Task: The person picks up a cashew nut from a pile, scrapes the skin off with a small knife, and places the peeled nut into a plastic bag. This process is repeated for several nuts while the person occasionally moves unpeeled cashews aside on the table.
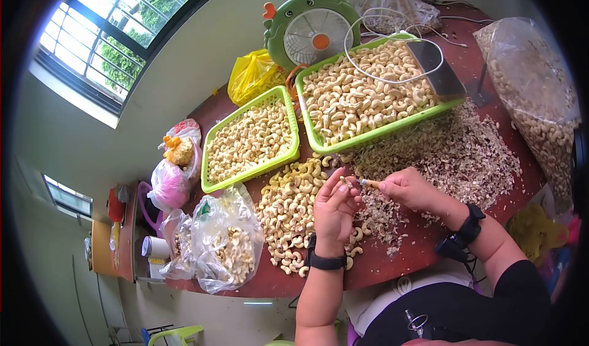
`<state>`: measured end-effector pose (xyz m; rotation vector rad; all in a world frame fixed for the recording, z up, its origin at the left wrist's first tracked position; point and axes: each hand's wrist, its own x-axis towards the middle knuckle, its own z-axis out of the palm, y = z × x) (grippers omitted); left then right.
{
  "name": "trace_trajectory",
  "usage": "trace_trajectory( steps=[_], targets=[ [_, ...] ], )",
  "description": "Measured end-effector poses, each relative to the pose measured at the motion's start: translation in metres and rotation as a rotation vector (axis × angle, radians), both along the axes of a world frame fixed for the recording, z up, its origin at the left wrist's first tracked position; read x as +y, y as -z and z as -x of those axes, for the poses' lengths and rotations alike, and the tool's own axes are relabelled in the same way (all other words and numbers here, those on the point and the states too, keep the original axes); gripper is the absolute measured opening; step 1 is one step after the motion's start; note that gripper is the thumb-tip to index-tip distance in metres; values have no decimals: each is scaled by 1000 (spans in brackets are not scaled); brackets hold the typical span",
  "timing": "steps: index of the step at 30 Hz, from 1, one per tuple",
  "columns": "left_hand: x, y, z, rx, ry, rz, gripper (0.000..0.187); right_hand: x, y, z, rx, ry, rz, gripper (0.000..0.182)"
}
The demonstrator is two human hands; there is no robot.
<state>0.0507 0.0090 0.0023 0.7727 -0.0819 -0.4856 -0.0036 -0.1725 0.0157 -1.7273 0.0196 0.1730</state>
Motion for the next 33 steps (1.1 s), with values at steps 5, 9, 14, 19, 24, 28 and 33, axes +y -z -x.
trace_trajectory(
  steps=[5, 9, 14, 19, 24, 28, 33],
  targets=[
    [-3, -9, 3, 37, -66, -45, 27, -1, -5, 1, -15, -7, -14, 37],
    [-5, -10, 4, 4, -75, -48, 21, -1, -6, 2, -6, -10, -32, 37],
    [-3, -15, 5, -39, -34, -41, 23, -2, -9, 2, -23, -16, -26, 36],
    [0, -12, 3, -104, 25, -1, 34, -3, -7, 3, -25, -34, -35, 35],
    [0, -13, 3, -164, 24, -23, 41, 0, -13, 6, -17, -50, -33, 35],
    [0, -16, 4, -210, 20, -7, 42, 2, -12, 8, -16, -73, -9, 36],
    [-1, -17, 3, -267, -14, -21, 43, 3, -12, 7, -18, -101, 15, 37]
  ],
)
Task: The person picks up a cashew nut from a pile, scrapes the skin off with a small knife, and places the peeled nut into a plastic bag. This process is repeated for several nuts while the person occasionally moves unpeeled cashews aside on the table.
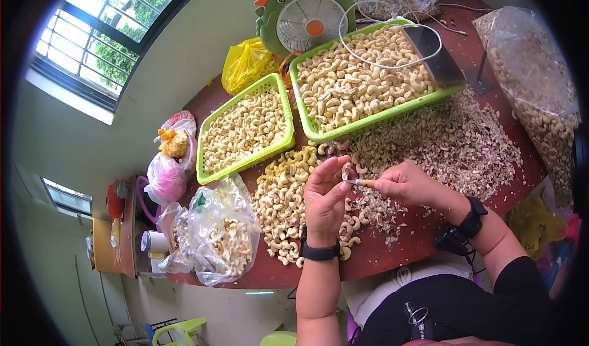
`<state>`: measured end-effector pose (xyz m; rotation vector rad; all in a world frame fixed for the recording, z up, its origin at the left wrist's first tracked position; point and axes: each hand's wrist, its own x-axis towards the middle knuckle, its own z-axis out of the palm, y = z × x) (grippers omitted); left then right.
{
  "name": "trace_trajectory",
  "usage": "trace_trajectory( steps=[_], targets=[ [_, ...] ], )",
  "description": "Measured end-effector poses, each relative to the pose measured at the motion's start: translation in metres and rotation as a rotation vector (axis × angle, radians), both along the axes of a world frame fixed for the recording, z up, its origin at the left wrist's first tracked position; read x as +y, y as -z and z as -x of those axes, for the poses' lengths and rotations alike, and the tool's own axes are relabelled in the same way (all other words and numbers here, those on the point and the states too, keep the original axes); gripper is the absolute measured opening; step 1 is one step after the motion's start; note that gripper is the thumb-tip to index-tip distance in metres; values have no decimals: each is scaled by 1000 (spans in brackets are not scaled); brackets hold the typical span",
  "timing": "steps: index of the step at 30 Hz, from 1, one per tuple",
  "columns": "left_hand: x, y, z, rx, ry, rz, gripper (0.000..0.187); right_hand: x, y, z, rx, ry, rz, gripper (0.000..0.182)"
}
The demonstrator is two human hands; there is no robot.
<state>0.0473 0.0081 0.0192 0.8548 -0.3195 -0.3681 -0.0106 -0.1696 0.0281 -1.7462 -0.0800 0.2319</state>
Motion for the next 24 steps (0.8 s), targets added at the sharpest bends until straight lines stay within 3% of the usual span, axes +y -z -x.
trace_trajectory(
  steps=[10, 24],
  targets=[
    [4, -2, -3, -82, 57, 15, 41, 0, 7, -2, -60, -9, 26, 38],
    [7, -3, -3, -94, -24, -223, 39, -5, 2, -4, 45, 32, 101, 35]
  ],
)
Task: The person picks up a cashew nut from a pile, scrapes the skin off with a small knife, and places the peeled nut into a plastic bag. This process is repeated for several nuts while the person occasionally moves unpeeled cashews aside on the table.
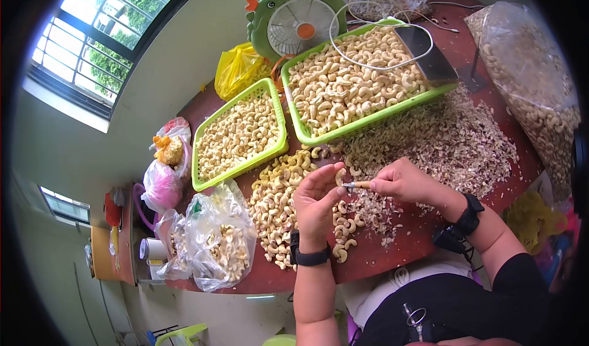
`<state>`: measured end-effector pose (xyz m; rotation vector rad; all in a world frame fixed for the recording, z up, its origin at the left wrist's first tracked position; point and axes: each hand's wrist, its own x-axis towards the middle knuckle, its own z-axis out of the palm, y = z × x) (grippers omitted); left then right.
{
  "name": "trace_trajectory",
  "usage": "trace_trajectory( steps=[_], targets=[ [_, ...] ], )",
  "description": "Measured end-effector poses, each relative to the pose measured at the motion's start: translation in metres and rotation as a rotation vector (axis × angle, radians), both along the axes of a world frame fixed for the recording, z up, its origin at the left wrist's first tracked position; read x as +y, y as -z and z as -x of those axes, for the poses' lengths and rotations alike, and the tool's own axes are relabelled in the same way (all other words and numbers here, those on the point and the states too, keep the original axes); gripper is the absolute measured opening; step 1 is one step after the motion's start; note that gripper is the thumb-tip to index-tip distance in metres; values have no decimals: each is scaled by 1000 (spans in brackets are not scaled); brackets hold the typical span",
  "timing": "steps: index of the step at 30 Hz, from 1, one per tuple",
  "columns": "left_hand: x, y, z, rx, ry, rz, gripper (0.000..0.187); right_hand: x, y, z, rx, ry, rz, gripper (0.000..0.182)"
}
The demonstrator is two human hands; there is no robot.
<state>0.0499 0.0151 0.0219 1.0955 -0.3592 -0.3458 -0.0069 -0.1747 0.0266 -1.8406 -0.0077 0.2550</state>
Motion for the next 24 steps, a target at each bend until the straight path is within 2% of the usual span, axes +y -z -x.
trace_trajectory(
  steps=[4, 8, 11, 14, 24],
  targets=[
    [-2, 2, 0, 71, -26, -15, 39, -1, 0, 0, 117, 39, -28, 35],
    [-4, 2, 0, 113, -58, -51, 39, -1, 0, -1, 106, 57, -23, 36],
    [-4, 3, 1, 133, -43, -41, 39, -5, 6, -2, -37, 30, 56, 36],
    [-5, 3, 2, 152, -35, -16, 39, -11, 6, -7, -22, 133, -76, 38],
    [-8, 0, 4, 90, -5, 95, 41, 2, -8, 4, 28, 20, -118, 39]
  ],
)
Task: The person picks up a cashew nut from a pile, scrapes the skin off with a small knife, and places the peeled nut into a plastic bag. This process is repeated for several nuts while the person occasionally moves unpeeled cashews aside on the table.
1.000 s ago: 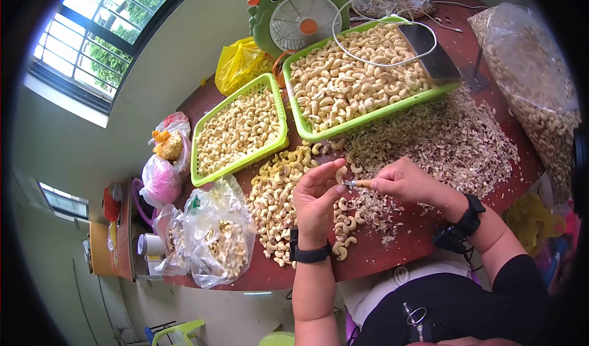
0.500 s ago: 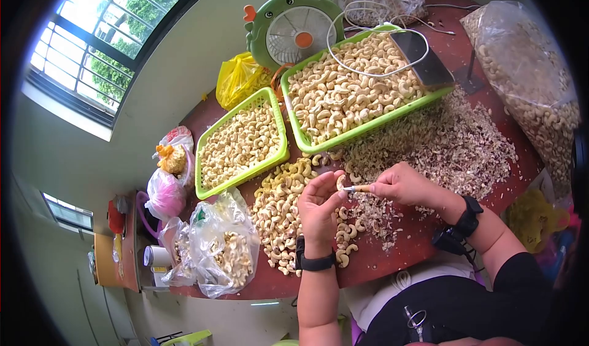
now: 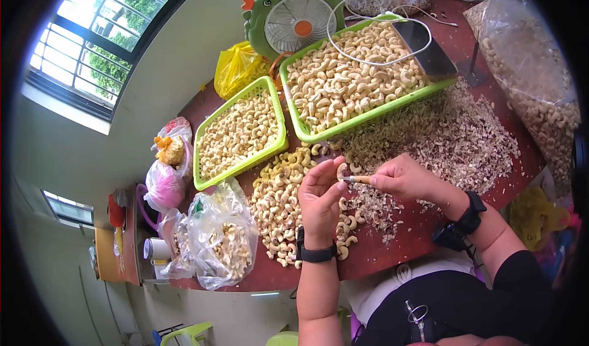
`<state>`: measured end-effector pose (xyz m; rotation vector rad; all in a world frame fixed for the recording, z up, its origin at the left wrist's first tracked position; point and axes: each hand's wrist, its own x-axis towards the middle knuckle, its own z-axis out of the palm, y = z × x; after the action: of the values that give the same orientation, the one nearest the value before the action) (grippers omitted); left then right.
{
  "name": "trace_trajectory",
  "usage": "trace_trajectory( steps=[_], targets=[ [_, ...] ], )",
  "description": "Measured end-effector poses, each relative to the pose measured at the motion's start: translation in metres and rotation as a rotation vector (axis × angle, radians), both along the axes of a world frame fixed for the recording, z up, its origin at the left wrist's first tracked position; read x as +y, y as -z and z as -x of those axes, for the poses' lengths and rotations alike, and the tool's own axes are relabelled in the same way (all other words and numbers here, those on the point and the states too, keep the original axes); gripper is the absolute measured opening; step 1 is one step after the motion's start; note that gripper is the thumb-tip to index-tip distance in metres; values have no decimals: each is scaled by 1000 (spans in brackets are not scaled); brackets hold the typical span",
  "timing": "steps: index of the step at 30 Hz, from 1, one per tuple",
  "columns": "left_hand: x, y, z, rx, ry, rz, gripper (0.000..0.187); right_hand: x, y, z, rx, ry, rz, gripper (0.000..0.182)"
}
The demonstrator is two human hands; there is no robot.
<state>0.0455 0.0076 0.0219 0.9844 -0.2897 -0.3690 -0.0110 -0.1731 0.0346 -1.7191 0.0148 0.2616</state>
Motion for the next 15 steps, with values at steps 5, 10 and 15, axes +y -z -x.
trace_trajectory(
  steps=[5, 10, 15],
  targets=[
    [3, 4, -3, -72, 68, 53, 41, 1, 6, -1, -23, -26, 46, 38],
    [2, 2, -2, -89, 94, 75, 40, 2, 4, -2, -5, -53, 45, 38],
    [5, 3, -4, -113, 151, 77, 36, 0, 7, -4, -22, -62, 13, 36]
  ],
)
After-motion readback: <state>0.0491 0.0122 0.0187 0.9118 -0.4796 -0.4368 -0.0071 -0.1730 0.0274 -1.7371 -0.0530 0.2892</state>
